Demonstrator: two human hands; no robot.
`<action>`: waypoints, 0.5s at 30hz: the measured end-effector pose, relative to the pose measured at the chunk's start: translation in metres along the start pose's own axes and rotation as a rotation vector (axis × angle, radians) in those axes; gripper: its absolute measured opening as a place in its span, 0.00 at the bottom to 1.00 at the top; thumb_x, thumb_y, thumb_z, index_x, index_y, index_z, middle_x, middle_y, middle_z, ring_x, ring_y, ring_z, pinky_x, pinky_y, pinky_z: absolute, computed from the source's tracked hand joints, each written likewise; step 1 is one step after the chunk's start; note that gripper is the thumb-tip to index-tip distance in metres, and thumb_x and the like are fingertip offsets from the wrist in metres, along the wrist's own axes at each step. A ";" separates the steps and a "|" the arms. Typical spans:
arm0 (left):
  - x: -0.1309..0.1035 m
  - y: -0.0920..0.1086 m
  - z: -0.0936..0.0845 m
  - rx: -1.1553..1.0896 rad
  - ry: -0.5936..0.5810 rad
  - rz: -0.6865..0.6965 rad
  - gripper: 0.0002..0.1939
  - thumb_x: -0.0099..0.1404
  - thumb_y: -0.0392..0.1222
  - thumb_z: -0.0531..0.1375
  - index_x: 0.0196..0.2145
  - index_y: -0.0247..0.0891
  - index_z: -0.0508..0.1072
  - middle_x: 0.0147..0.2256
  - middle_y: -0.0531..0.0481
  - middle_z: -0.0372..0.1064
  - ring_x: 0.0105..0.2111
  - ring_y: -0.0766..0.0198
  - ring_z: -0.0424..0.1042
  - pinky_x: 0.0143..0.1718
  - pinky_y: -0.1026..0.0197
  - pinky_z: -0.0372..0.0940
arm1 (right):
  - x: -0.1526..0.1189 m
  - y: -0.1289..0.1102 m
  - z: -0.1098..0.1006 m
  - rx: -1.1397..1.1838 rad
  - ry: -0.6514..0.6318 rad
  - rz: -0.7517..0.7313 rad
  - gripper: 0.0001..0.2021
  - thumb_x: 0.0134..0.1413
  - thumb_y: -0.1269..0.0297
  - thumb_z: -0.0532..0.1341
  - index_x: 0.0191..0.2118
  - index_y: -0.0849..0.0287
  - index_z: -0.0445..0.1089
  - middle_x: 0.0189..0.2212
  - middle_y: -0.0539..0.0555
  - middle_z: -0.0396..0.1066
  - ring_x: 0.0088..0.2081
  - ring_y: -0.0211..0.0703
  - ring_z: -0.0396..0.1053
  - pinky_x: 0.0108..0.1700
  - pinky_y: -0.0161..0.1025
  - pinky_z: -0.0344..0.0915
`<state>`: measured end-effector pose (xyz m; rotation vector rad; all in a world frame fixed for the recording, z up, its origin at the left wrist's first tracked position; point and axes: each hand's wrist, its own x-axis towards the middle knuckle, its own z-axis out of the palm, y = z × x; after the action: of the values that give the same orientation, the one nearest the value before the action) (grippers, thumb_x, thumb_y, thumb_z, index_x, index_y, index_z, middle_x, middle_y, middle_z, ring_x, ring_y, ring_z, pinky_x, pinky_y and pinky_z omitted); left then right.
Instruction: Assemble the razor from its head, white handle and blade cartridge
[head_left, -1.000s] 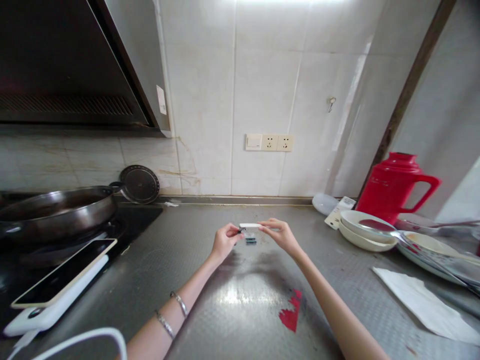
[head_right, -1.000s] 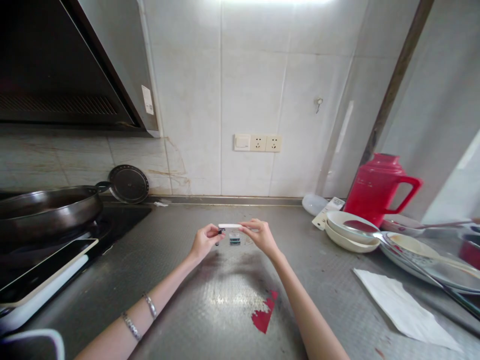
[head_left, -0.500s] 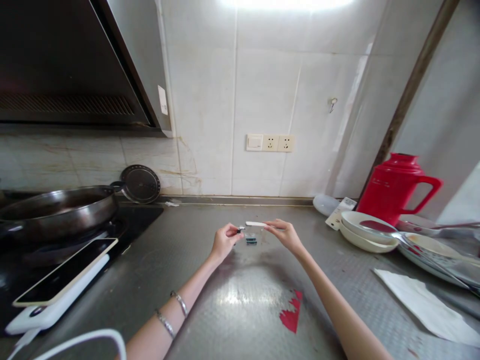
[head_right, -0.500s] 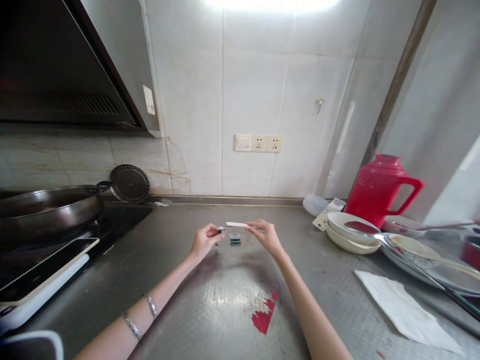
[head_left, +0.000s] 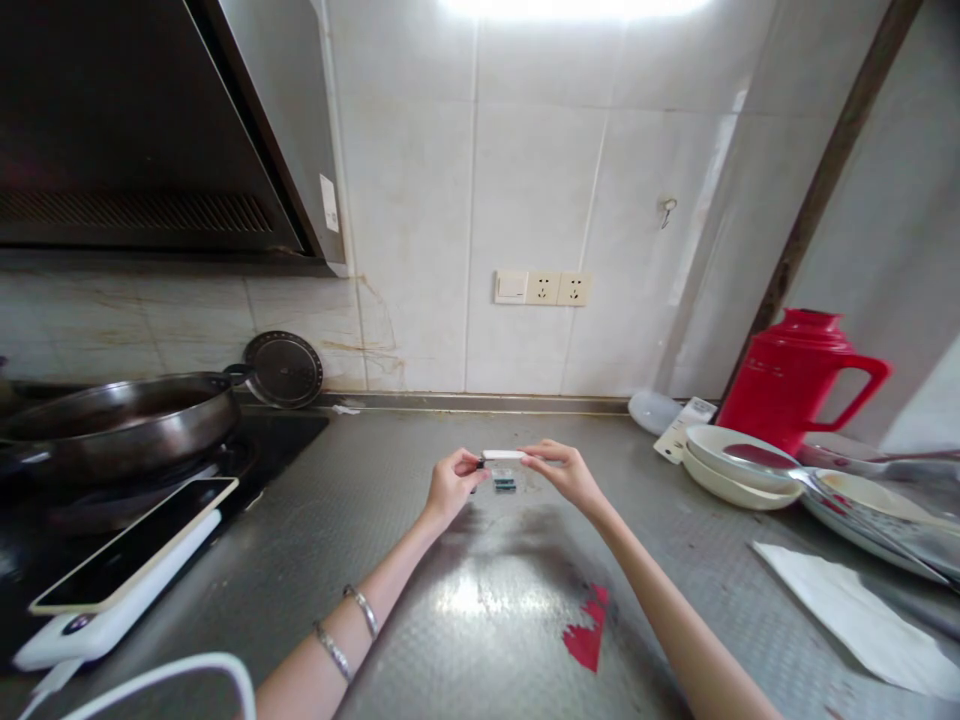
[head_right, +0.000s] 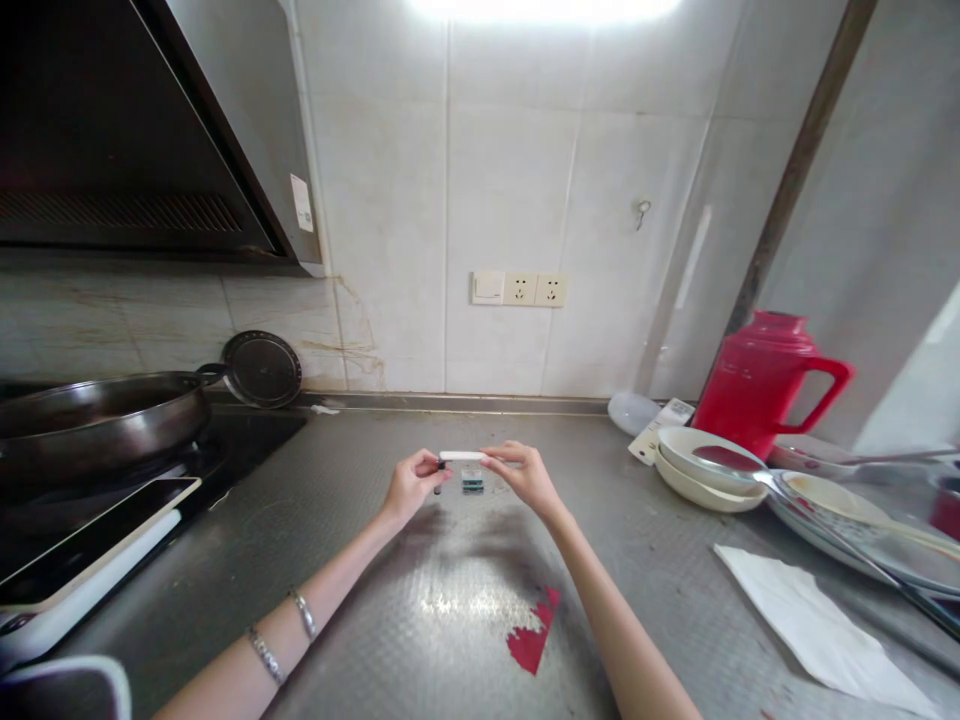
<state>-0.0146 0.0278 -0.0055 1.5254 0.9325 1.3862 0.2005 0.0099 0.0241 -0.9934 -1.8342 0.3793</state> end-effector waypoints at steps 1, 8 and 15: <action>0.000 0.001 0.000 -0.003 0.001 0.001 0.11 0.45 0.40 0.65 0.24 0.36 0.66 0.23 0.52 0.72 0.24 0.65 0.71 0.25 0.67 0.60 | 0.000 0.000 0.000 -0.006 -0.008 0.009 0.16 0.50 0.52 0.58 0.37 0.57 0.75 0.30 0.55 0.74 0.32 0.42 0.68 0.34 0.36 0.63; -0.002 0.001 0.001 0.001 -0.027 -0.004 0.10 0.47 0.41 0.64 0.25 0.36 0.67 0.24 0.51 0.73 0.25 0.64 0.71 0.25 0.67 0.60 | 0.001 -0.003 -0.004 -0.020 0.021 0.031 0.17 0.50 0.51 0.58 0.36 0.58 0.76 0.30 0.55 0.74 0.32 0.43 0.69 0.34 0.36 0.63; -0.002 0.001 0.002 0.018 -0.047 0.010 0.10 0.47 0.40 0.64 0.25 0.36 0.66 0.26 0.50 0.73 0.27 0.64 0.71 0.27 0.66 0.61 | 0.003 -0.006 -0.009 -0.114 0.008 0.002 0.15 0.50 0.52 0.59 0.36 0.57 0.76 0.26 0.54 0.72 0.28 0.41 0.67 0.31 0.35 0.61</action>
<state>-0.0129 0.0252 -0.0058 1.5716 0.9111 1.3466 0.2048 0.0066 0.0342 -1.0727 -1.8646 0.2735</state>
